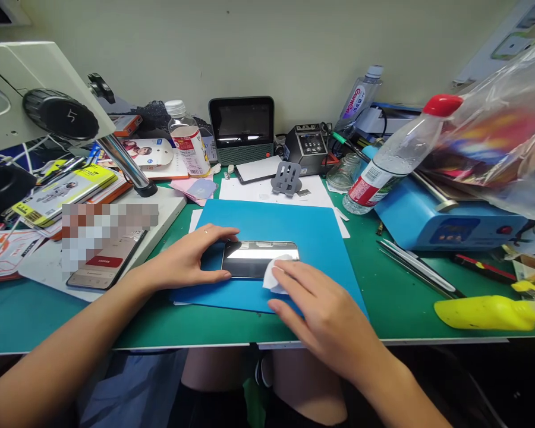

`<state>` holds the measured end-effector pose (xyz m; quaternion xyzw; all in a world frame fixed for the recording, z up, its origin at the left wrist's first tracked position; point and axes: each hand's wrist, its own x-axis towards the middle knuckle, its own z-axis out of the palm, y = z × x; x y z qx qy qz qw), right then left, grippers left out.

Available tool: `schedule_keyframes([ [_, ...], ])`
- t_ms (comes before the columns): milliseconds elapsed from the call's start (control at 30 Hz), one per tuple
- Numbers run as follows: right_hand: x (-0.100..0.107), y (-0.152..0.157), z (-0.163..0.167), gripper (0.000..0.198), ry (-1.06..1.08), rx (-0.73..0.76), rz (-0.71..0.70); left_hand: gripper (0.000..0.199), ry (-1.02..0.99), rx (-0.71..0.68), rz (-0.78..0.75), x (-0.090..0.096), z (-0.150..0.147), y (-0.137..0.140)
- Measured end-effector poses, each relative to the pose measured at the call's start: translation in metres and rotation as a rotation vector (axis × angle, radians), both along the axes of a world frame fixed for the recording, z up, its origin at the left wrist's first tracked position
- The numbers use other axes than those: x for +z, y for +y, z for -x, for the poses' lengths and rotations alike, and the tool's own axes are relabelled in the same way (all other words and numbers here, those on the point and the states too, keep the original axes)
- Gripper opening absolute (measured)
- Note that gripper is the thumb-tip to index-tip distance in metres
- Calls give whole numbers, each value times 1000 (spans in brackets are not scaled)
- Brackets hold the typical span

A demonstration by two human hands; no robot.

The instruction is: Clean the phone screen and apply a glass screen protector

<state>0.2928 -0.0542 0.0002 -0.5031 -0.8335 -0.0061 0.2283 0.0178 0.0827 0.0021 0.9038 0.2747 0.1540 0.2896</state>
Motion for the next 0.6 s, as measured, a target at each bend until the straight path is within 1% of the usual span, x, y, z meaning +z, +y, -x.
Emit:
schedule_keyframes([
  [133, 7, 17, 31, 38, 4, 86, 21, 70, 3, -2, 9, -1, -1, -1],
  [200, 9, 28, 45, 40, 17, 110, 50, 68, 9, 0, 4, -2, -1, -1],
  [333, 11, 42, 60, 43, 60, 176, 94, 62, 10, 7, -18, -5, -2, -2],
  [400, 9, 43, 56, 42, 65, 165, 94, 63, 13, 11, -14, -5, -2, -1],
  [433, 8, 43, 51, 42, 61, 136, 90, 65, 14, 10, -8, -5, -2, -1],
  [600, 3, 35, 11, 44, 31, -85, 101, 67, 37, 4, 2, -3, -1, -1],
])
